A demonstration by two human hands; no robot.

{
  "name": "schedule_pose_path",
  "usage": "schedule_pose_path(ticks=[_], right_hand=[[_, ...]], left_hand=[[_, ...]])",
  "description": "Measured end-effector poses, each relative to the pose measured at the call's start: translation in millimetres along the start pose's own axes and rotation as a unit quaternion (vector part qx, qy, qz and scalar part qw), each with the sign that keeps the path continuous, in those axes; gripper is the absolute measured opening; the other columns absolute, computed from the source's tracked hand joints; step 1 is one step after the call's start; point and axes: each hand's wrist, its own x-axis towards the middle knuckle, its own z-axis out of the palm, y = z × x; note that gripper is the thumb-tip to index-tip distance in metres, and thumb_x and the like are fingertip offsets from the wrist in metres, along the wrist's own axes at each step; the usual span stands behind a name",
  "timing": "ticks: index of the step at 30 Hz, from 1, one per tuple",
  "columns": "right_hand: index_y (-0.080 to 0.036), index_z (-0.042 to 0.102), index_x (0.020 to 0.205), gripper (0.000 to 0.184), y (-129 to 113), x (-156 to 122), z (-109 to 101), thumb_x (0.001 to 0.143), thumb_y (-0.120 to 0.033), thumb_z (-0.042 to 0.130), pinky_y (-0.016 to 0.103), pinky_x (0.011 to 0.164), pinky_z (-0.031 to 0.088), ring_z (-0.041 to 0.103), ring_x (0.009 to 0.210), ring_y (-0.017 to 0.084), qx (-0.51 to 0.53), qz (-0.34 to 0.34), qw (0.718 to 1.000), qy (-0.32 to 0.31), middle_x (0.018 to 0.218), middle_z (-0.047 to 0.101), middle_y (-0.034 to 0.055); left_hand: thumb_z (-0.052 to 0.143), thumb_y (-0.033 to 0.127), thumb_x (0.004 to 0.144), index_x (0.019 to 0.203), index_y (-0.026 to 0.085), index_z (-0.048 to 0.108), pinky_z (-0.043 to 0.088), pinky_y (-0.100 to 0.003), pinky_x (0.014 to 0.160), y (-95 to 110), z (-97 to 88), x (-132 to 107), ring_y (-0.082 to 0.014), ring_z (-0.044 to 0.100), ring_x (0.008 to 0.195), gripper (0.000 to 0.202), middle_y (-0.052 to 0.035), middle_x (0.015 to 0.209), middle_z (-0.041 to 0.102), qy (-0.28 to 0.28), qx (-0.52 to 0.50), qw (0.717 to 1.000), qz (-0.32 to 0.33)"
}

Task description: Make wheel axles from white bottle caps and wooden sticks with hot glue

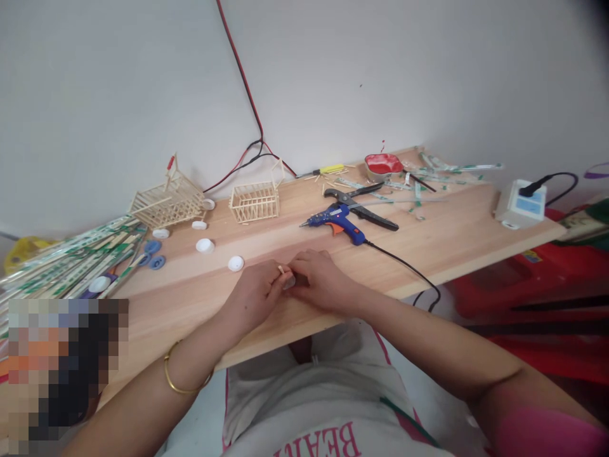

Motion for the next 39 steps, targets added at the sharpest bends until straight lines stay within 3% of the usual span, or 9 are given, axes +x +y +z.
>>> schedule_pose_path(ticks=[7,15,20,24,28,31,33,35,39], right_hand=[[-0.016,0.061,0.081,0.017,-0.5,-1.0,0.4,0.078,-0.033,0.065,0.028,0.071,0.027,0.053,0.086,0.018,0.002,0.001,1.0,0.006,0.085,0.061,0.0038],[-0.019,0.061,0.098,0.02,-4.7,-0.9,0.7,0.081,-0.031,0.061,0.029,0.074,0.029,0.053,0.094,0.02,0.029,0.005,0.999,0.039,0.098,0.062,0.0059],[-0.017,0.06,0.085,0.016,-5.0,3.2,3.7,0.079,-0.032,0.062,0.03,0.075,0.03,0.053,0.088,0.019,-0.008,0.018,0.999,0.026,0.087,0.061,0.0047],[-0.017,0.061,0.091,0.032,-7.2,2.1,-1.5,0.074,-0.043,0.067,0.033,0.079,0.032,0.053,0.093,0.021,-0.003,0.013,1.0,0.0,0.094,0.062,0.0068],[-0.018,0.06,0.107,0.039,3.7,-3.4,-36.1,0.075,-0.039,0.067,0.031,0.08,0.037,0.054,0.097,0.021,0.011,0.006,0.999,0.03,0.104,0.062,0.0084],[-0.018,0.064,0.092,0.019,33.2,-9.8,-78.2,0.081,-0.033,0.058,0.027,0.07,0.038,0.056,0.083,0.018,-0.053,0.104,0.986,0.119,0.091,0.064,0.006],[-0.019,0.064,0.082,0.019,59.0,-15.3,-104.9,0.081,-0.035,0.055,0.026,0.061,0.035,0.054,0.07,0.016,-0.114,0.202,0.962,0.142,0.078,0.064,0.0041],[-0.018,0.063,0.073,0.023,83.0,-20.6,-124.6,0.081,-0.038,0.053,0.026,0.056,0.032,0.052,0.062,0.015,-0.148,0.274,0.942,0.128,0.07,0.062,0.0032],[-0.018,0.062,0.077,0.021,109.3,-23.2,-138.7,0.081,-0.036,0.051,0.025,0.056,0.033,0.054,0.064,0.016,-0.16,0.263,0.948,0.086,0.072,0.063,0.0033]], left_hand=[[0.039,0.024,0.091,0.07,0.016,0.057,0.041,-0.025,0.065,-2.0,1.0,0.8,-0.0136,0.056,0.068,0.029,-0.0026,0.071,0.062,0.006,0.006,1.0,0.007],[0.058,0.03,0.082,0.096,0.022,0.064,0.04,-0.023,0.061,-5.4,-7.5,0.5,-0.0114,0.053,0.065,0.017,0.0015,0.07,0.059,0.08,-0.012,0.997,0.007],[0.054,0.023,0.083,0.079,0.019,0.063,0.043,-0.024,0.064,-9.1,-5.9,1.3,-0.012,0.056,0.071,0.011,-0.0006,0.076,0.062,0.071,-0.047,0.996,-0.009],[0.053,0.021,0.083,0.078,0.019,0.062,0.044,-0.026,0.068,-8.8,-5.1,1.4,-0.0132,0.057,0.074,0.01,-0.0015,0.078,0.062,0.056,-0.051,0.997,0.008],[0.051,0.02,0.083,0.08,0.018,0.061,0.044,-0.026,0.068,-8.8,-5.2,-0.2,-0.0135,0.057,0.075,0.011,-0.0032,0.082,0.061,0.045,-0.045,0.998,0.001],[0.051,0.02,0.083,0.08,0.018,0.06,0.044,-0.026,0.068,-9.8,-5.8,-0.9,-0.0133,0.057,0.074,0.01,-0.0037,0.083,0.061,0.044,-0.046,0.998,0.0],[0.051,0.019,0.083,0.079,0.017,0.059,0.044,-0.026,0.067,-9.9,-6.4,-0.8,-0.0131,0.057,0.073,0.009,-0.0035,0.083,0.06,0.042,-0.047,0.998,-0.001],[0.051,0.019,0.083,0.079,0.017,0.059,0.043,-0.026,0.066,-9.6,-6.8,-0.7,-0.0129,0.056,0.071,0.009,-0.0032,0.082,0.06,0.037,-0.047,0.998,-0.01],[0.051,0.019,0.082,0.08,0.017,0.06,0.043,-0.026,0.066,-9.5,-5.8,-1.3,-0.0129,0.057,0.072,0.009,-0.0032,0.082,0.06,0.034,-0.055,0.998,-0.026]])
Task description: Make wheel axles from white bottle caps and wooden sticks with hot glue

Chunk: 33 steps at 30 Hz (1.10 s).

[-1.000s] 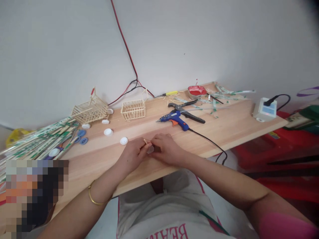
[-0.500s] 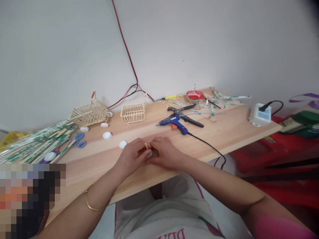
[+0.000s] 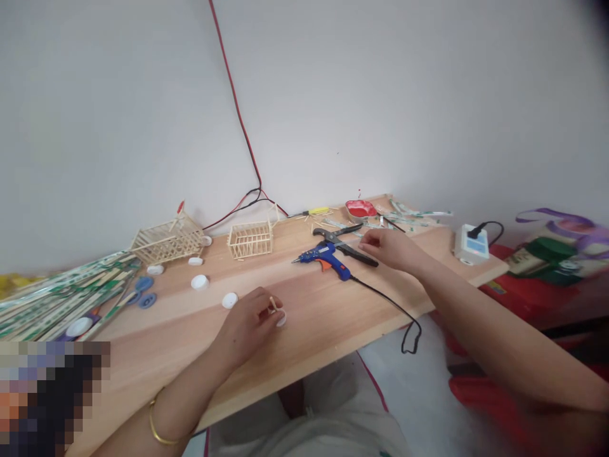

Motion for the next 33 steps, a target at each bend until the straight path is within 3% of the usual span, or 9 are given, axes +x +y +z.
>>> schedule_pose_path(ticks=[5,9,12,17,19,22,26,29,33], right_hand=[[-0.018,0.063,0.077,0.021,-8.5,0.7,4.8,0.08,-0.037,0.052,0.025,0.057,0.033,0.055,0.067,0.016,-0.01,-0.043,0.999,0.006,0.074,0.064,0.0038],[-0.02,0.063,0.072,0.038,-24.3,-7.4,16.0,0.08,-0.054,0.048,0.025,0.051,0.031,0.053,0.057,0.015,0.027,0.002,0.998,-0.051,0.064,0.062,0.0017],[-0.019,0.064,0.074,0.044,-36.9,-9.2,32.0,0.074,-0.062,0.053,0.024,0.05,0.03,0.055,0.06,0.016,0.045,0.006,0.995,-0.084,0.068,0.064,0.003],[-0.017,0.063,0.079,0.033,-49.9,-6.5,46.7,0.067,-0.048,0.065,0.024,0.051,0.032,0.055,0.062,0.016,0.101,0.03,0.99,-0.089,0.073,0.063,0.0036],[-0.017,0.062,0.08,0.031,-51.9,-10.6,43.5,0.068,-0.045,0.065,0.024,0.05,0.034,0.054,0.061,0.015,0.201,0.056,0.969,-0.13,0.071,0.062,0.0023],[-0.018,0.062,0.089,0.029,-56.1,-24.9,36.3,0.072,-0.041,0.063,0.024,0.052,0.039,0.055,0.06,0.013,0.421,0.074,0.882,-0.199,0.071,0.062,0.0009],[-0.019,0.06,0.094,0.032,-68.5,-47.8,34.5,0.067,-0.031,0.07,0.024,0.061,0.046,0.059,0.067,0.013,0.584,0.084,0.787,-0.18,0.082,0.063,0.0015],[-0.021,0.057,0.104,0.04,-80.6,-61.8,37.2,0.069,-0.036,0.07,0.027,0.07,0.048,0.061,0.079,0.015,0.617,0.055,0.777,-0.115,0.094,0.063,0.004],[-0.023,0.056,0.112,0.042,-90.0,-75.7,36.6,0.077,-0.046,0.061,0.029,0.065,0.044,0.055,0.067,0.015,0.6,0.033,0.799,-0.032,0.071,0.059,0.0003]], left_hand=[[0.053,0.022,0.081,0.082,0.017,0.06,0.043,-0.026,0.065,-2.2,0.7,-0.8,-0.0128,0.057,0.071,0.009,-0.0027,0.082,0.06,0.0,-0.016,1.0,-0.011],[0.054,0.025,0.081,0.084,0.018,0.061,0.042,-0.025,0.063,-1.2,-0.3,-0.9,-0.0124,0.055,0.069,0.01,-0.0022,0.081,0.06,-0.011,-0.018,1.0,-0.019],[0.055,0.025,0.081,0.084,0.018,0.062,0.042,-0.026,0.063,1.1,-0.8,-0.9,-0.012,0.054,0.067,0.011,-0.0024,0.081,0.061,-0.013,-0.011,1.0,-0.021],[0.054,0.023,0.081,0.082,0.017,0.062,0.043,-0.026,0.065,1.4,-2.2,-0.8,-0.013,0.057,0.071,0.01,-0.0032,0.082,0.063,-0.006,-0.012,1.0,-0.014],[0.053,0.021,0.082,0.082,0.017,0.062,0.043,-0.025,0.064,0.8,-3.3,-0.8,-0.0132,0.057,0.071,0.01,-0.0029,0.08,0.063,-0.005,-0.007,1.0,-0.008],[0.052,0.021,0.082,0.081,0.018,0.062,0.042,-0.025,0.062,1.5,-5.0,-1.2,-0.0128,0.057,0.068,0.011,-0.0022,0.078,0.062,-0.007,0.007,1.0,0.0],[0.053,0.022,0.081,0.083,0.018,0.063,0.042,-0.025,0.062,3.0,-6.0,-1.8,-0.0126,0.056,0.068,0.011,-0.0018,0.078,0.062,-0.014,0.009,1.0,-0.011],[0.054,0.023,0.081,0.083,0.018,0.063,0.042,-0.025,0.063,1.5,-6.5,-2.1,-0.0129,0.056,0.069,0.011,-0.0019,0.079,0.063,-0.012,0.005,1.0,-0.02],[0.053,0.024,0.081,0.083,0.018,0.063,0.042,-0.024,0.06,-1.2,-7.8,-2.6,-0.0118,0.055,0.065,0.012,-0.0015,0.078,0.063,0.002,-0.007,1.0,-0.023]])
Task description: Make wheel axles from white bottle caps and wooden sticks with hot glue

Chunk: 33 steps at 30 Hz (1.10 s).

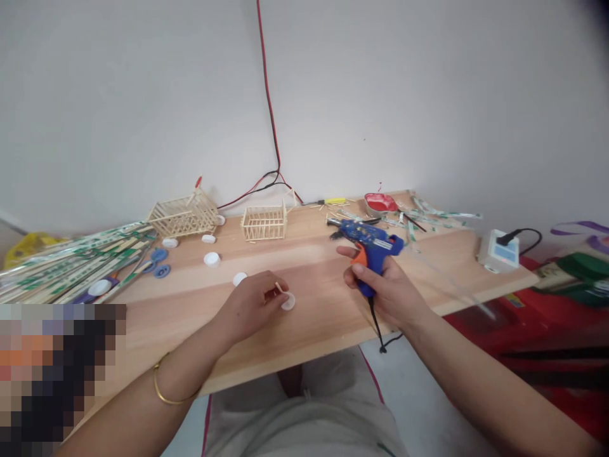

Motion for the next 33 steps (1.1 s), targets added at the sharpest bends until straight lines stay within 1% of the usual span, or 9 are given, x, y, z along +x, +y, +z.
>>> schedule_pose_path(ticks=[3,6,10,14,17,20,24,27,33], right_hand=[[-0.022,0.059,0.106,0.039,-3.0,-8.0,-3.8,0.082,-0.052,0.052,0.03,0.06,0.042,0.049,0.058,0.015,-0.02,0.0,0.999,-0.025,0.06,0.051,-0.001],[-0.02,0.061,0.093,0.032,-6.5,-13.5,-11.4,0.084,-0.05,0.052,0.028,0.055,0.038,0.045,0.056,0.013,-0.108,0.013,0.989,-0.097,0.062,0.05,-0.0006],[-0.02,0.062,0.095,0.03,-12.3,-15.0,-15.6,0.084,-0.047,0.053,0.027,0.063,0.043,0.054,0.072,0.016,-0.285,0.024,0.936,-0.206,0.084,0.061,0.0032],[-0.025,0.064,0.099,0.029,-14.9,-8.2,-10.6,0.087,-0.045,0.048,0.029,0.071,0.044,0.057,0.08,0.018,-0.357,-0.026,0.89,-0.284,0.089,0.063,0.0024],[-0.026,0.064,0.104,0.03,-14.1,-0.1,-5.9,0.089,-0.044,0.044,0.027,0.068,0.044,0.056,0.076,0.017,-0.348,-0.071,0.884,-0.303,0.085,0.063,0.0016],[-0.025,0.065,0.1,0.032,-13.8,5.2,-3.1,0.089,-0.046,0.044,0.026,0.065,0.043,0.056,0.072,0.017,-0.361,-0.073,0.875,-0.315,0.08,0.062,0.0016],[-0.023,0.067,0.096,0.039,-18.7,6.5,1.8,0.088,-0.051,0.041,0.028,0.067,0.044,0.056,0.072,0.018,-0.397,-0.006,0.86,-0.319,0.077,0.063,0.0019],[-0.019,0.067,0.1,0.048,-22.2,8.5,7.4,0.086,-0.056,0.039,0.03,0.071,0.045,0.058,0.079,0.021,-0.416,0.042,0.852,-0.314,0.085,0.066,0.0031],[-0.019,0.066,0.105,0.053,-18.7,17.2,14.1,0.085,-0.06,0.039,0.031,0.075,0.044,0.06,0.086,0.023,-0.436,0.068,0.839,-0.319,0.098,0.068,0.0055]], left_hand=[[0.053,0.024,0.081,0.082,0.018,0.064,0.041,-0.023,0.058,-0.1,-1.5,-0.4,-0.0115,0.055,0.063,0.012,-0.0009,0.075,0.063,0.002,0.0,1.0,-0.002],[0.053,0.024,0.081,0.081,0.019,0.064,0.04,-0.023,0.058,0.1,-3.8,-0.5,-0.0118,0.055,0.063,0.012,-0.0006,0.073,0.063,0.001,0.005,1.0,-0.004],[0.051,0.02,0.081,0.08,0.019,0.064,0.042,-0.024,0.062,-1.0,-8.1,0.1,-0.013,0.058,0.069,0.013,-0.0009,0.075,0.064,0.011,0.02,1.0,0.006],[0.049,0.02,0.082,0.083,0.019,0.064,0.043,-0.024,0.063,-1.9,-10.8,0.4,-0.0141,0.06,0.07,0.014,-0.0011,0.075,0.065,0.013,0.027,1.0,-0.004],[0.049,0.02,0.083,0.085,0.019,0.063,0.044,-0.025,0.065,-2.6,-10.6,0.2,-0.0146,0.06,0.072,0.015,-0.0016,0.077,0.066,0.006,0.033,0.999,-0.003],[0.048,0.02,0.084,0.088,0.019,0.063,0.044,-0.026,0.069,-4.0,-8.9,0.2,-0.0156,0.06,0.078,0.016,-0.0028,0.082,0.066,-0.001,0.043,0.999,0.001],[0.046,0.022,0.086,0.089,0.019,0.063,0.043,-0.025,0.066,-5.4,-6.1,0.9,-0.0145,0.06,0.071,0.018,-0.0015,0.076,0.066,-0.019,0.04,0.999,-0.012],[0.046,0.026,0.087,0.088,0.018,0.063,0.041,-0.024,0.063,-4.7,-5.3,1.6,-0.0141,0.059,0.069,0.019,-0.0014,0.074,0.065,-0.023,0.04,0.999,-0.022],[0.046,0.026,0.087,0.086,0.018,0.063,0.04,-0.023,0.062,-0.9,-7.4,2.3,-0.0139,0.059,0.068,0.02,-0.0011,0.072,0.065,-0.029,0.043,0.998,-0.034]])
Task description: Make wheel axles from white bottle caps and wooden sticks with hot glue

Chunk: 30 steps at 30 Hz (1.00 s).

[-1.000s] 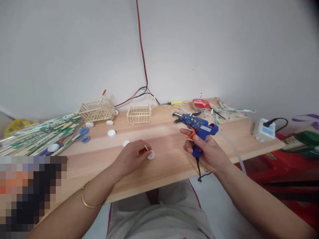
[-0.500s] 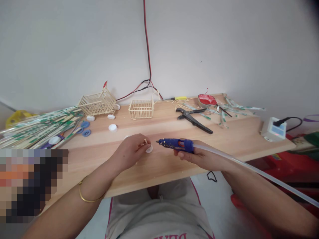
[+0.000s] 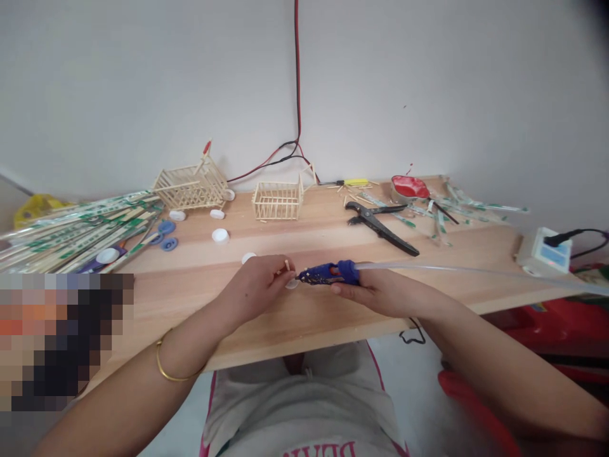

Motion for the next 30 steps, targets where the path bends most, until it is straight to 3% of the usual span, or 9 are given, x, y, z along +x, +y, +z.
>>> schedule_pose_path(ticks=[11,23,30], right_hand=[[-0.017,0.069,0.085,0.051,-0.8,9.4,-2.0,0.083,-0.06,0.041,0.027,0.061,0.041,0.057,0.068,0.019,-0.032,0.004,0.999,-0.013,0.079,0.067,0.0034],[-0.018,0.067,0.098,0.046,5.4,16.9,1.6,0.085,-0.055,0.042,0.027,0.066,0.043,0.058,0.075,0.019,-0.003,-0.045,0.999,-0.009,0.086,0.068,0.0032],[-0.016,0.067,0.094,0.047,6.2,19.7,2.4,0.083,-0.056,0.044,0.027,0.064,0.042,0.056,0.069,0.019,-0.011,-0.028,1.0,-0.007,0.08,0.067,0.0038]], left_hand=[[0.043,0.027,0.089,0.082,0.018,0.06,0.037,-0.024,0.062,-2.4,0.0,0.0,-0.0134,0.057,0.064,0.021,0.0001,0.068,0.063,0.01,0.007,1.0,0.007],[0.043,0.026,0.089,0.083,0.018,0.06,0.036,-0.025,0.061,-3.8,-1.3,-0.4,-0.0132,0.055,0.064,0.02,0.0002,0.069,0.062,0.005,0.008,1.0,0.001],[0.043,0.027,0.089,0.082,0.018,0.06,0.035,-0.025,0.06,-4.9,-0.9,0.0,-0.0134,0.055,0.063,0.021,-0.0002,0.068,0.063,0.008,0.017,1.0,-0.001]])
